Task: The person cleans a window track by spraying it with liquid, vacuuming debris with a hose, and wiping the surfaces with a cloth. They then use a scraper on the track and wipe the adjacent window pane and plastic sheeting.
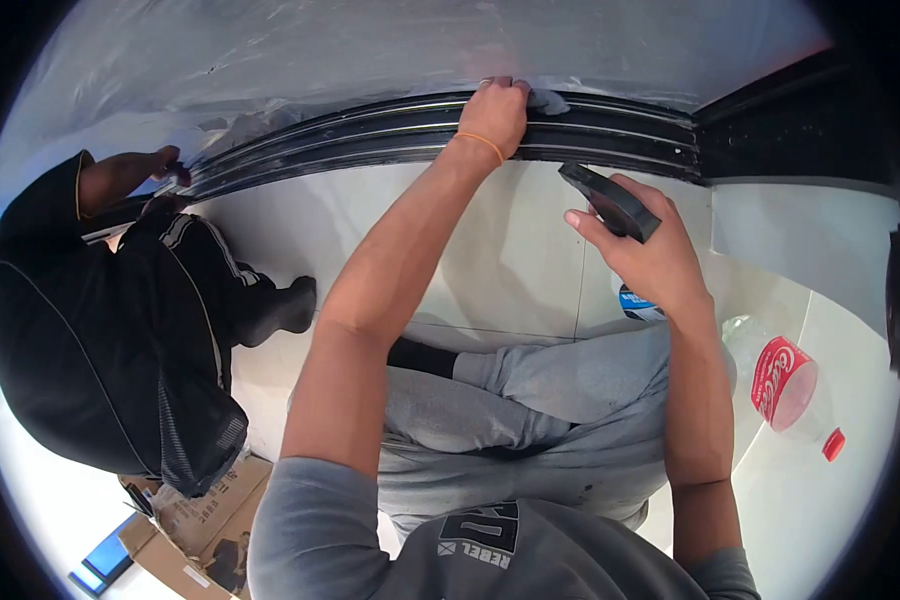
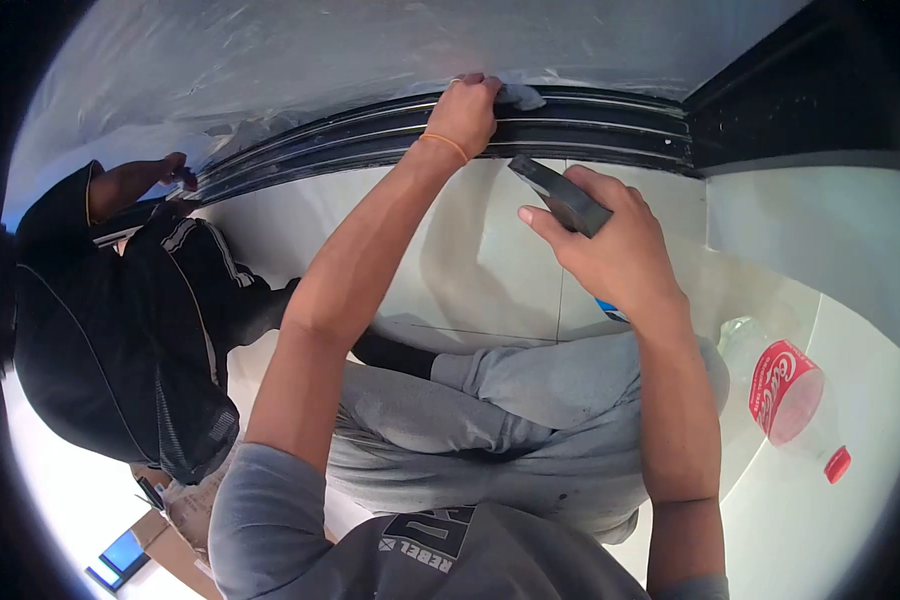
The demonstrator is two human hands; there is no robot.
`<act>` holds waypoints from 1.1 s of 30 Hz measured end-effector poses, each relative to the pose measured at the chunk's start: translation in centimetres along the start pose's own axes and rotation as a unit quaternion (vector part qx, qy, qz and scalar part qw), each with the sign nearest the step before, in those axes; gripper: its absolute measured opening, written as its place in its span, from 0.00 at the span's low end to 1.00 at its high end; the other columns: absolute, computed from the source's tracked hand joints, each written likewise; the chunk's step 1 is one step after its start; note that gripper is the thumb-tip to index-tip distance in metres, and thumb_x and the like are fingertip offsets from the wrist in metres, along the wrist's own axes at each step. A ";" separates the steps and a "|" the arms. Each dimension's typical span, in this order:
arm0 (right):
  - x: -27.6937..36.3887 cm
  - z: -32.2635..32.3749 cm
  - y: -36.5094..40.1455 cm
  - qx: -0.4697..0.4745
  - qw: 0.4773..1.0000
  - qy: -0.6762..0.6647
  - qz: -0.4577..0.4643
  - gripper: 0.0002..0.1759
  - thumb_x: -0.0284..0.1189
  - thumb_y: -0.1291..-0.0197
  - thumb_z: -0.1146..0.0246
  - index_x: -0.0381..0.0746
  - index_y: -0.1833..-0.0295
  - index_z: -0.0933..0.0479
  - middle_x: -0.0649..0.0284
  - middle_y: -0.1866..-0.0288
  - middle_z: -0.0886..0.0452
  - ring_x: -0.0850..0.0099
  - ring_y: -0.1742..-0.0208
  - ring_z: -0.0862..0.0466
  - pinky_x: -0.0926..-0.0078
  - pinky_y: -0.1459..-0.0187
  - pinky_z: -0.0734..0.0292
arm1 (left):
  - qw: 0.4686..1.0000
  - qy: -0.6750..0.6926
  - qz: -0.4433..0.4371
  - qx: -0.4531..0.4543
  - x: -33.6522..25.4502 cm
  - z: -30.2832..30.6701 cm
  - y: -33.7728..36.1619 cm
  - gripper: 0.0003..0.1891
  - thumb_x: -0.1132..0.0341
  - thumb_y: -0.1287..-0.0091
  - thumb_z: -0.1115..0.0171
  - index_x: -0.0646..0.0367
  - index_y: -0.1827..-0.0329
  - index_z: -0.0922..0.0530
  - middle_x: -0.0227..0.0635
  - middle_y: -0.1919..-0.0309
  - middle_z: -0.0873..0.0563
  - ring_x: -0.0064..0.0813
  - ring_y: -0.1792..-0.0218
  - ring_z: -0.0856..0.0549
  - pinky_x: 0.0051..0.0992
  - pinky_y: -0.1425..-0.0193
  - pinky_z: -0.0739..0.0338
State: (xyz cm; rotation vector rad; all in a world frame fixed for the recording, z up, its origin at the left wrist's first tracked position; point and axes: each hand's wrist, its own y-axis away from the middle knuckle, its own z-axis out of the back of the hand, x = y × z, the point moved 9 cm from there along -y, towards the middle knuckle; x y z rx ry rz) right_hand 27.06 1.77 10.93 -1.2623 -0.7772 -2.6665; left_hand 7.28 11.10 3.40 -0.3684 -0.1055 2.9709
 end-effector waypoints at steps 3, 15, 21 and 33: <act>0.1 0.8 0.1 -0.049 0.998 -0.011 0.048 0.21 0.43 0.42 0.26 0.36 0.61 0.23 0.67 0.73 0.24 0.76 0.68 0.28 0.74 0.65 0.33 | 0.999 -0.035 0.018 0.024 3.5 1.2 1.5 0.09 0.74 0.35 0.44 0.62 0.56 0.18 0.51 0.55 0.15 0.52 0.47 0.16 0.44 0.42 0.19; 0.3 0.8 0.5 0.007 1.000 -0.019 -0.011 0.38 0.52 0.45 0.26 0.35 0.39 0.21 0.57 0.53 0.13 0.57 0.42 0.18 0.61 0.37 0.26 | 0.971 -0.041 0.233 0.030 21.7 8.0 11.1 0.17 0.67 0.40 0.32 0.59 0.47 0.17 0.50 0.55 0.13 0.52 0.51 0.14 0.43 0.43 0.18; -0.4 1.0 0.5 -0.014 0.999 -0.038 0.008 0.42 0.53 0.47 0.25 0.34 0.35 0.23 0.55 0.51 0.13 0.59 0.39 0.18 0.64 0.37 0.25 | 0.885 0.303 0.346 -0.070 18.0 15.6 14.4 0.14 0.67 0.35 0.33 0.66 0.50 0.21 0.47 0.61 0.12 0.40 0.59 0.11 0.36 0.52 0.14; 1.2 1.6 2.8 -0.075 0.981 -0.076 0.161 0.20 0.40 0.40 0.25 0.36 0.51 0.18 0.69 0.62 0.18 0.79 0.65 0.24 0.77 0.60 0.26 | 0.508 0.778 0.327 -0.173 6.1 20.5 25.2 0.23 0.64 0.33 0.43 0.64 0.36 0.26 0.42 0.46 0.15 0.43 0.48 0.13 0.49 0.43 0.16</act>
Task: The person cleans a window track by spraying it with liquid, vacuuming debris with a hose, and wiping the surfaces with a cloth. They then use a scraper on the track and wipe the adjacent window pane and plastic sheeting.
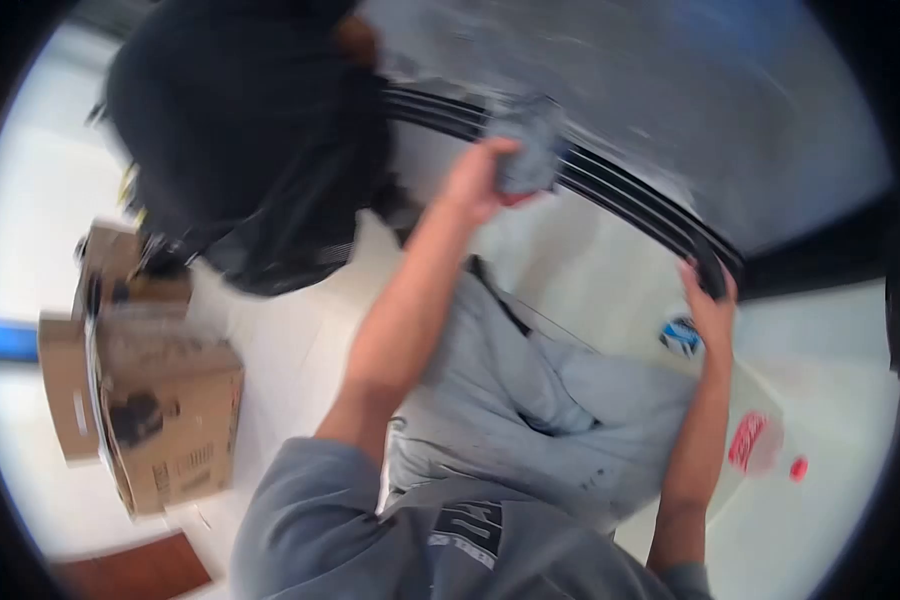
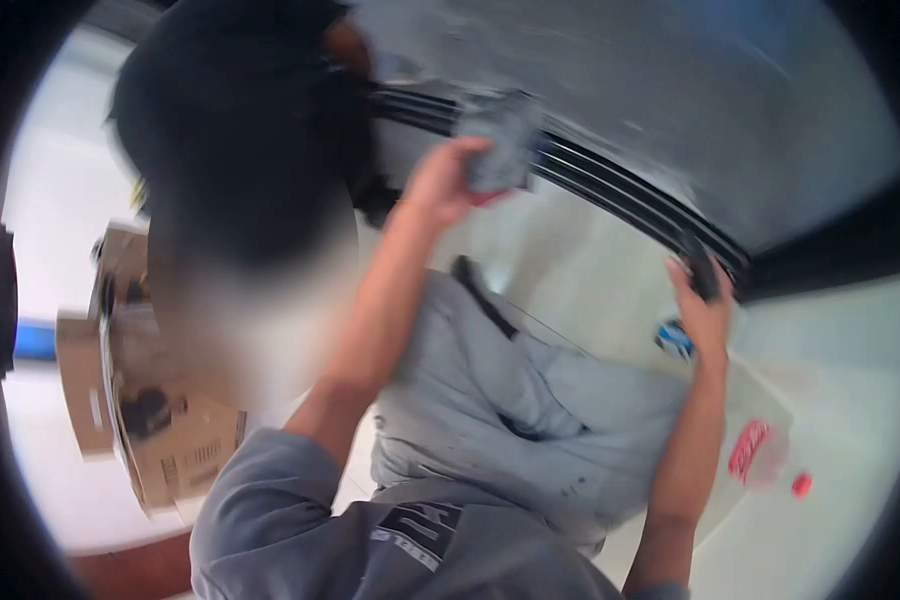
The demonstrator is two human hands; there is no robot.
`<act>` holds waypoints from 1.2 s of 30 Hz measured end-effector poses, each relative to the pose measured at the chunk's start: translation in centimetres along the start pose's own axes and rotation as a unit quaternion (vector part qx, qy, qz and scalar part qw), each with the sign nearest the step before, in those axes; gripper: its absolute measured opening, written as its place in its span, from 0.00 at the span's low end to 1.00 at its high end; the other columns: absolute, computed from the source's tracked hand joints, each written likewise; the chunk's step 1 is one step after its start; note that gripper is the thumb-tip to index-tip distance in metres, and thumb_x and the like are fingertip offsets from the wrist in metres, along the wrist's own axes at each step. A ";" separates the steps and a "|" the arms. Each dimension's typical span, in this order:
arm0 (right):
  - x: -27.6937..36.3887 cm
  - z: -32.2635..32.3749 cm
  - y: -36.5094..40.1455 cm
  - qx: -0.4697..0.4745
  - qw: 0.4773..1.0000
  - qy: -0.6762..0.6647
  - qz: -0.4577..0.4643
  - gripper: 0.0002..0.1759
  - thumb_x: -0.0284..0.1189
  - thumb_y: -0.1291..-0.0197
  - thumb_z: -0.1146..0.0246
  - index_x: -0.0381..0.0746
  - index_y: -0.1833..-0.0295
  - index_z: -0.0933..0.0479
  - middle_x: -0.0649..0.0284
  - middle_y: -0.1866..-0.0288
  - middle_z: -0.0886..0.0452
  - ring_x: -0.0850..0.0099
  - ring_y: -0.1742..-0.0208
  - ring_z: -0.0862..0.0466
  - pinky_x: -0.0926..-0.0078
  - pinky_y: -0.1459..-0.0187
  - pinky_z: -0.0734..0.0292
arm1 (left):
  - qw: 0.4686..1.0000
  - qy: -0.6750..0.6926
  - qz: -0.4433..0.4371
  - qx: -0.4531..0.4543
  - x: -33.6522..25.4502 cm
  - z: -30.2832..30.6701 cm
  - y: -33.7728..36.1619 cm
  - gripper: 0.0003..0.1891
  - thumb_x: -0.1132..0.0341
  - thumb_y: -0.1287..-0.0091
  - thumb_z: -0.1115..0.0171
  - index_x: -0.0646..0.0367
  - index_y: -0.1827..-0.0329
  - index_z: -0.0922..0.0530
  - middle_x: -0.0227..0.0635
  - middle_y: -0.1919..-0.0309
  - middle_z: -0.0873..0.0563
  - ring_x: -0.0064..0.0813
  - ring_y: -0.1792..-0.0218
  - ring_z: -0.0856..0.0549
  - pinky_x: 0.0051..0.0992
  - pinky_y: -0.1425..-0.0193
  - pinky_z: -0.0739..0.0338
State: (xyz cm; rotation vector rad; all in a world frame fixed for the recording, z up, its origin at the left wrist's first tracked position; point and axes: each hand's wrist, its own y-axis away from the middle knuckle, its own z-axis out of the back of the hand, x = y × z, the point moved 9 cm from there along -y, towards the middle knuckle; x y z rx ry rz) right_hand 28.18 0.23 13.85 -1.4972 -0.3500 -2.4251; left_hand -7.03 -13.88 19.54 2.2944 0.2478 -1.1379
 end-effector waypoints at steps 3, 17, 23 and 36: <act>0.6 0.7 0.3 -0.043 0.998 -0.014 0.050 0.16 0.38 0.38 0.26 0.38 0.53 0.18 0.72 0.67 0.23 0.82 0.69 0.27 0.80 0.66 0.29 | 0.994 0.103 0.009 0.046 0.9 0.1 -1.1 0.23 0.64 0.34 0.40 0.61 0.37 0.26 0.44 0.47 0.17 0.43 0.47 0.15 0.51 0.39 0.20; -0.6 1.8 -1.8 -0.137 0.978 -0.040 0.149 0.17 0.41 0.32 0.31 0.37 0.54 0.20 0.68 0.66 0.23 0.79 0.63 0.25 0.78 0.56 0.28 | 0.985 0.146 -0.091 -0.026 1.6 1.8 -3.4 0.18 0.72 0.38 0.37 0.72 0.47 0.24 0.48 0.52 0.16 0.42 0.53 0.12 0.45 0.51 0.13; -2.6 1.9 -2.4 -0.126 0.983 -0.068 0.115 0.18 0.39 0.35 0.28 0.36 0.50 0.20 0.64 0.60 0.18 0.74 0.55 0.18 0.73 0.49 0.22 | 0.985 0.150 -0.083 -0.030 1.3 2.5 -2.4 0.20 0.71 0.38 0.37 0.73 0.44 0.24 0.49 0.51 0.16 0.42 0.52 0.12 0.44 0.50 0.13; 1.2 1.1 3.6 -0.148 0.987 -0.020 -0.056 0.16 0.38 0.44 0.22 0.41 0.59 0.19 0.67 0.58 0.17 0.76 0.61 0.22 0.74 0.54 0.25 | 0.993 0.119 0.000 0.023 1.1 3.3 0.0 0.18 0.63 0.33 0.39 0.58 0.42 0.22 0.41 0.48 0.14 0.41 0.49 0.13 0.50 0.48 0.14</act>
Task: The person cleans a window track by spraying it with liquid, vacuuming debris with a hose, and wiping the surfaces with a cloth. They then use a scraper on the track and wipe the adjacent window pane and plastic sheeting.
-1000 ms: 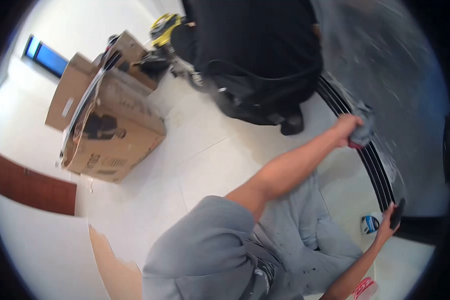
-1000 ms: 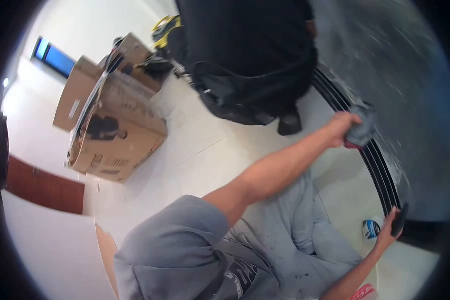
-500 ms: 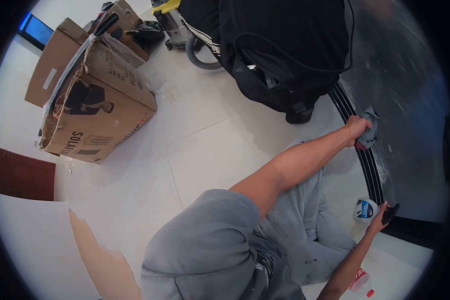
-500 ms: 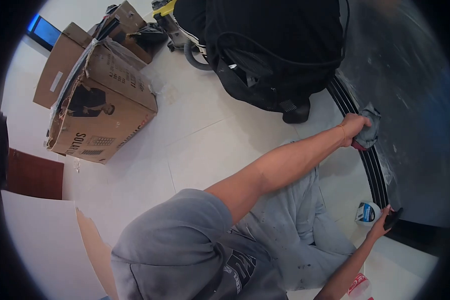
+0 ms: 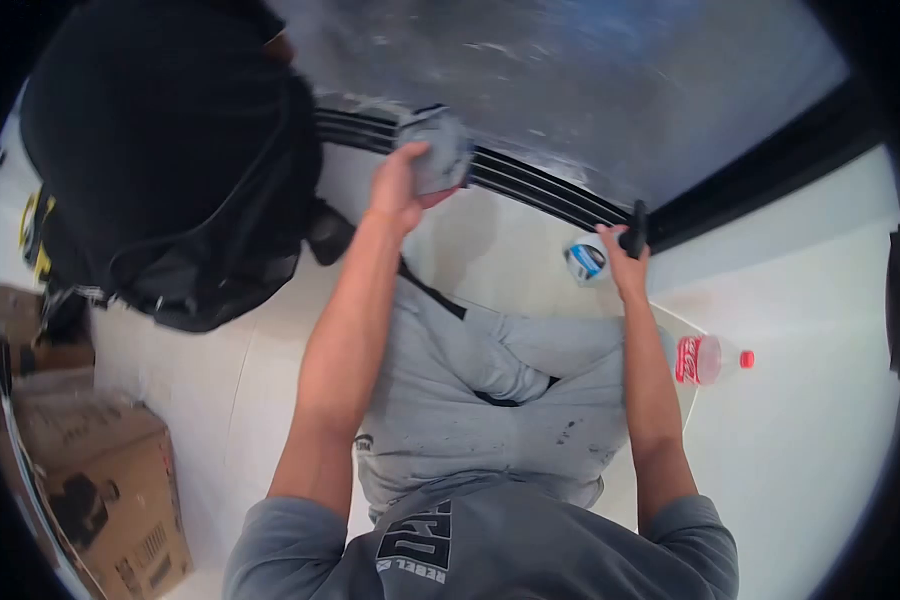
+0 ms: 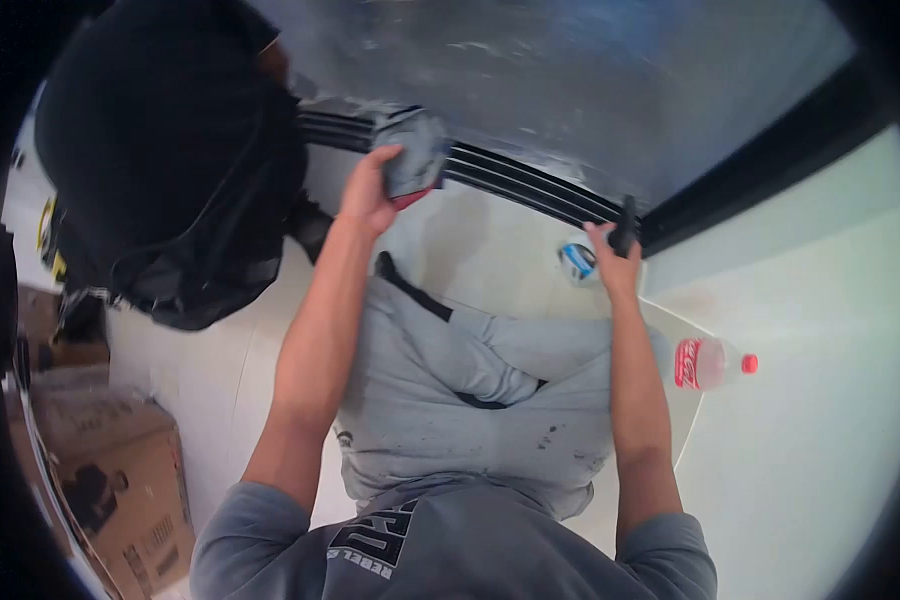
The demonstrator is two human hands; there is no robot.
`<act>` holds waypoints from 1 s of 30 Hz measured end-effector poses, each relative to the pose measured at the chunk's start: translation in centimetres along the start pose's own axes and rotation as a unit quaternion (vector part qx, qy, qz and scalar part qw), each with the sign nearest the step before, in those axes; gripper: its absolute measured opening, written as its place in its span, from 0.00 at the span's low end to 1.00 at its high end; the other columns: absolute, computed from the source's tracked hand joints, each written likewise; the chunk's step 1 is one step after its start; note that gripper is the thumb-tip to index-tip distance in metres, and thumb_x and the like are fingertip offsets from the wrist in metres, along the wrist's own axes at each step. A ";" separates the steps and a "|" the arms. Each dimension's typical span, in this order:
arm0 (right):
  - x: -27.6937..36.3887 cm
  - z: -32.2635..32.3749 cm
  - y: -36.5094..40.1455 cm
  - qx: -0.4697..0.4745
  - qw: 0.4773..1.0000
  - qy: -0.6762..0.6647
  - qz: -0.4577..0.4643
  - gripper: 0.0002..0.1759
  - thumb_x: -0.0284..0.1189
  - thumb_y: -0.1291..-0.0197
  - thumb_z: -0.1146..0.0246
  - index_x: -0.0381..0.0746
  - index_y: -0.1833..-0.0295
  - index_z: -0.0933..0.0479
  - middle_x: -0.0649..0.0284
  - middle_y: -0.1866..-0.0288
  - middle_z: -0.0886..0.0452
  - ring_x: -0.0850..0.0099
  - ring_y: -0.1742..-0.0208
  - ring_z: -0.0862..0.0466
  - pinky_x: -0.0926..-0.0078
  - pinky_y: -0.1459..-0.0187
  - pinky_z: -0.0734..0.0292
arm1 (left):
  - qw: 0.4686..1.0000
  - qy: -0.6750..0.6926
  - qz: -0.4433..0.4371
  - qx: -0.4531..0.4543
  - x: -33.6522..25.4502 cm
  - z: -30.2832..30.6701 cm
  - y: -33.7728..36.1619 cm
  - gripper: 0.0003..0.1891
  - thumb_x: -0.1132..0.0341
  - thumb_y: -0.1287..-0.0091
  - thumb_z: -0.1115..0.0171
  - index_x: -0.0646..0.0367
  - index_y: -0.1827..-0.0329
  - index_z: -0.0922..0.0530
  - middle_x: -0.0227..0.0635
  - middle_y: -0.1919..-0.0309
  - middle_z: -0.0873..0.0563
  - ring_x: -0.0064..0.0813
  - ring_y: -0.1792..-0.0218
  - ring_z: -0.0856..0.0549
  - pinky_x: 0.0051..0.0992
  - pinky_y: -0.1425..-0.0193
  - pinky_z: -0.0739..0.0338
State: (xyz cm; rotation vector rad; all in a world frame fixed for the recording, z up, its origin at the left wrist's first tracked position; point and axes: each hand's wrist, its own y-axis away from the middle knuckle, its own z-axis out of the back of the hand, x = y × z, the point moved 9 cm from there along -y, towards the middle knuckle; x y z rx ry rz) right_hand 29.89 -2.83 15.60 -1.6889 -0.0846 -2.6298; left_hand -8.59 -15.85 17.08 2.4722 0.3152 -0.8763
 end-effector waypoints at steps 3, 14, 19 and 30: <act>-2.9 -0.5 -2.0 0.023 0.997 -0.021 0.070 0.21 0.35 0.47 0.20 0.39 0.53 0.21 0.66 0.57 0.18 0.75 0.59 0.20 0.75 0.54 0.24 | 0.999 0.019 -0.037 -0.031 -1.0 -0.3 0.4 0.18 0.67 0.33 0.38 0.65 0.42 0.24 0.46 0.48 0.15 0.44 0.49 0.13 0.51 0.47 0.13; -1.6 0.9 -0.9 0.136 0.988 0.070 -0.027 0.45 0.44 0.55 0.18 0.32 0.36 0.28 0.54 0.46 0.17 0.63 0.47 0.16 0.68 0.43 0.23 | 0.978 0.011 -0.179 -0.110 -5.0 3.0 0.3 0.18 0.68 0.34 0.38 0.62 0.42 0.23 0.39 0.47 0.15 0.40 0.46 0.14 0.40 0.38 0.19; -3.3 0.9 -1.4 0.125 0.982 0.136 -0.046 0.55 0.51 0.59 0.19 0.30 0.30 0.32 0.49 0.44 0.16 0.58 0.42 0.15 0.67 0.39 0.23 | 0.992 -0.010 -0.117 -0.044 -3.7 -0.1 0.6 0.18 0.65 0.32 0.40 0.61 0.41 0.23 0.38 0.45 0.15 0.39 0.44 0.15 0.41 0.37 0.20; 3.2 3.2 8.0 0.187 0.932 0.303 0.061 0.36 0.50 0.49 0.23 0.33 0.43 0.19 0.47 0.48 0.14 0.54 0.44 0.14 0.61 0.41 0.22 | 0.998 -0.025 -0.042 0.040 -1.3 -2.5 0.2 0.24 0.66 0.36 0.40 0.64 0.37 0.25 0.43 0.42 0.16 0.44 0.43 0.16 0.44 0.36 0.21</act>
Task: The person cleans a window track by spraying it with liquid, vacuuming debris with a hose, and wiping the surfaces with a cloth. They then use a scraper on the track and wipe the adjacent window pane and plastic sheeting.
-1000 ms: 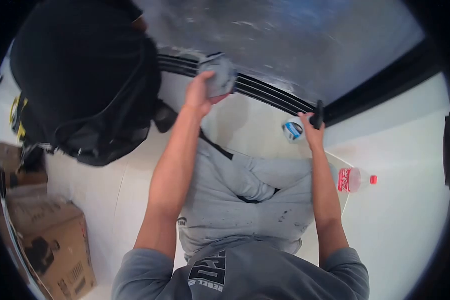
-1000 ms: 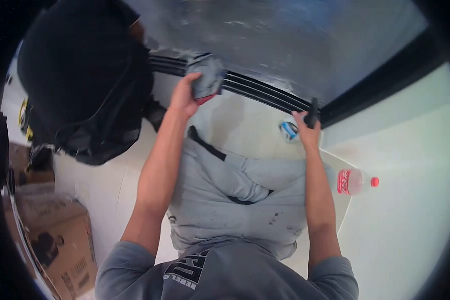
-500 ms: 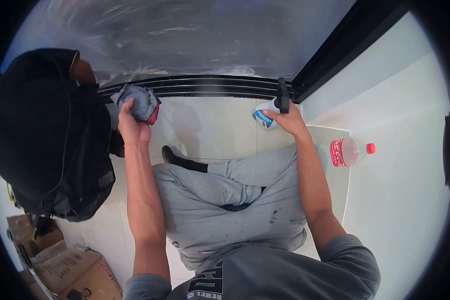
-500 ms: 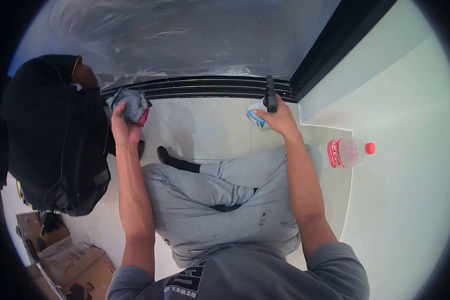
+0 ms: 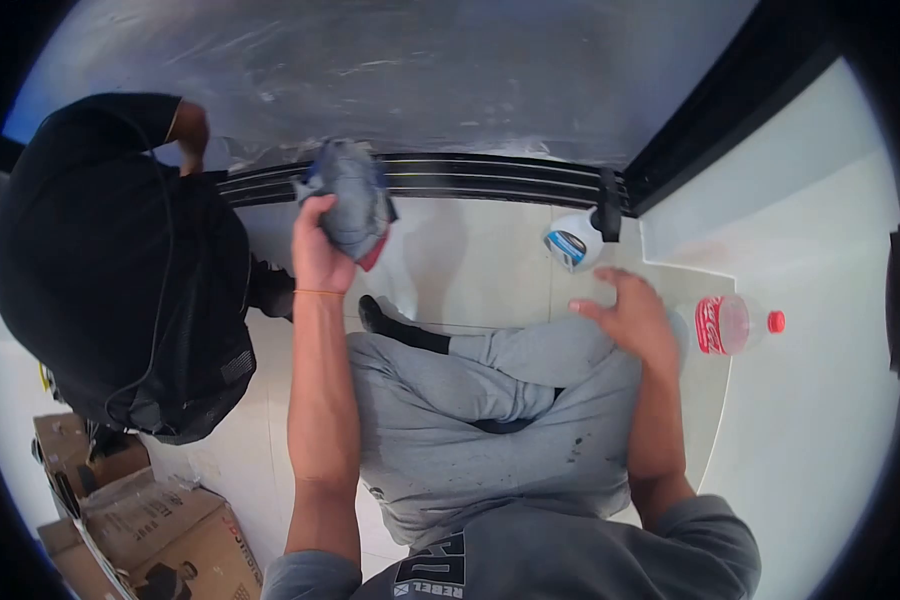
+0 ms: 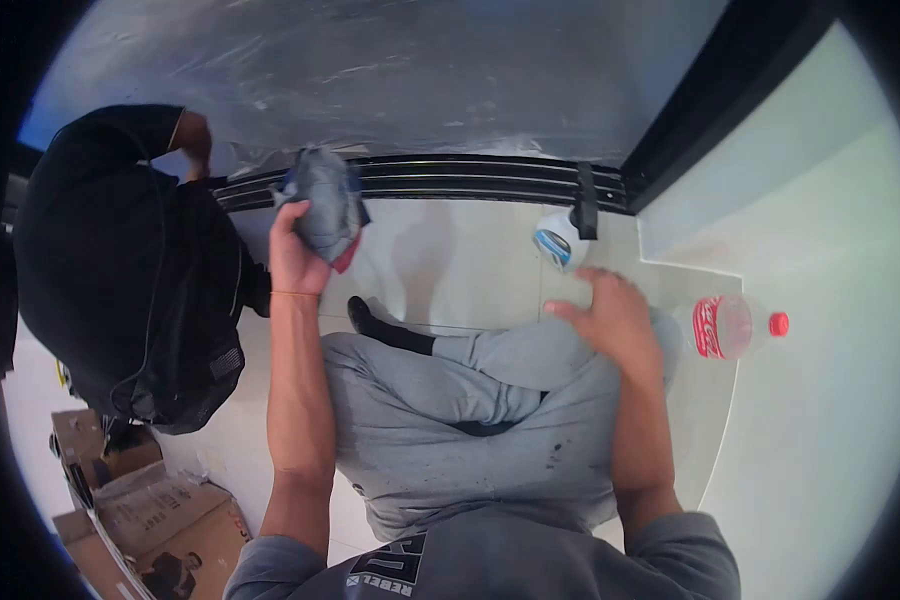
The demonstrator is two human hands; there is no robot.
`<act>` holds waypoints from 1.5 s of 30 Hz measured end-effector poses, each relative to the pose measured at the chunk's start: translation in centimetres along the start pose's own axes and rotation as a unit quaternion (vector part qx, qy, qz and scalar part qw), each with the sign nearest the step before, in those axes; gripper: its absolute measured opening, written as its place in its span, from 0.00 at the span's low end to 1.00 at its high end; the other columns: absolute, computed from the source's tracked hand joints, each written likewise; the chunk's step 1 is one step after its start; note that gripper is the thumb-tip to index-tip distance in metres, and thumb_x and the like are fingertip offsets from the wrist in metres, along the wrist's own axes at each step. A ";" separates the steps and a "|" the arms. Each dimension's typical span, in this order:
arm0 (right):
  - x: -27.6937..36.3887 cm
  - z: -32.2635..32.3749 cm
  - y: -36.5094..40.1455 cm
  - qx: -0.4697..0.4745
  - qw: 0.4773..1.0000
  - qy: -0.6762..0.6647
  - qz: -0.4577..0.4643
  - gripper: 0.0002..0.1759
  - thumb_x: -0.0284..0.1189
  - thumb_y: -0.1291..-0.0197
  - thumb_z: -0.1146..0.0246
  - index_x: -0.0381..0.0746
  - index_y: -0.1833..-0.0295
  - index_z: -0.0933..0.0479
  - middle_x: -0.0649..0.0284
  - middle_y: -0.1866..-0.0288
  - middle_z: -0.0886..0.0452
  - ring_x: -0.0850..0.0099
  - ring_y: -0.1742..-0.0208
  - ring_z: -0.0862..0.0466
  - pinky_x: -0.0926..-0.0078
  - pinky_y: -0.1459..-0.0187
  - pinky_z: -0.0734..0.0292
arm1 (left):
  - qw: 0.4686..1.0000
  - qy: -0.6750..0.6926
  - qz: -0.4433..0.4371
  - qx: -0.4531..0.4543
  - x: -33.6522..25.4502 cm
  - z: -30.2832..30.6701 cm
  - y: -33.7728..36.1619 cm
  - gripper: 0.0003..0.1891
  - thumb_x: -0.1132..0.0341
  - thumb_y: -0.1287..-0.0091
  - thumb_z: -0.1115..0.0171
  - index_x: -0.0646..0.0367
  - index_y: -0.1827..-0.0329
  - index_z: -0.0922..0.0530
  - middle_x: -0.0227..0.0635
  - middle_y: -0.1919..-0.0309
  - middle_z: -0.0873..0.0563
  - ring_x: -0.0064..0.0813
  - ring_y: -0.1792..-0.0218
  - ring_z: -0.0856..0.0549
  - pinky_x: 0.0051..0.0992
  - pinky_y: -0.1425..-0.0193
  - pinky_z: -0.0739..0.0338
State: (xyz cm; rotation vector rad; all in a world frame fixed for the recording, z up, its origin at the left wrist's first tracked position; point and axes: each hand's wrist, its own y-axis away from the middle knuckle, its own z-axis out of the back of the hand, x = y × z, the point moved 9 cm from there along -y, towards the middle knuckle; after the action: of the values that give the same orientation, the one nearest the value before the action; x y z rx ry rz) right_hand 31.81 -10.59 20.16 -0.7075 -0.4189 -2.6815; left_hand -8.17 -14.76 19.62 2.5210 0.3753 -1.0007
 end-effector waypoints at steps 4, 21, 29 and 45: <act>6.7 -2.5 0.6 0.072 0.963 -0.242 0.088 0.32 0.42 0.40 0.26 0.31 0.38 0.22 0.50 0.45 0.15 0.64 0.42 0.16 0.66 0.41 0.22 | 0.998 -0.001 0.057 0.010 3.3 -3.3 0.1 0.23 0.65 0.35 0.42 0.65 0.38 0.25 0.44 0.43 0.16 0.44 0.43 0.15 0.44 0.35 0.21; 6.1 -9.0 -17.5 -0.053 0.772 -0.630 -0.062 0.19 0.27 0.37 0.30 0.34 0.43 0.23 0.62 0.52 0.16 0.75 0.53 0.17 0.73 0.50 0.21 | 0.915 -0.359 -0.058 -0.174 12.5 -0.6 -5.4 0.29 0.61 0.34 0.34 0.66 0.34 0.31 0.54 0.52 0.16 0.48 0.50 0.16 0.37 0.41 0.23; 13.4 -6.1 -15.9 0.031 0.937 -0.348 0.028 0.13 0.27 0.40 0.28 0.37 0.50 0.19 0.69 0.63 0.17 0.80 0.60 0.18 0.80 0.57 0.22 | 0.962 -0.243 -0.091 -0.087 10.8 -4.2 -4.3 0.18 0.57 0.31 0.35 0.65 0.51 0.17 0.50 0.60 0.11 0.41 0.58 0.12 0.36 0.50 0.20; 9.4 -11.4 -25.0 0.046 0.992 -0.100 0.068 0.14 0.24 0.45 0.38 0.34 0.52 0.19 0.55 0.67 0.16 0.66 0.62 0.15 0.64 0.57 0.20 | 0.896 -0.418 -0.110 -0.103 8.3 -5.6 -3.2 0.20 0.55 0.36 0.35 0.68 0.55 0.21 0.49 0.52 0.17 0.50 0.45 0.18 0.43 0.39 0.27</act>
State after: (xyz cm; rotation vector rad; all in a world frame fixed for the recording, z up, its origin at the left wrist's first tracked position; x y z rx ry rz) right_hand 9.57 5.53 10.64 -0.9448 -0.5210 -2.4572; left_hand -0.22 -8.52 16.61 1.6640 0.4596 -1.8840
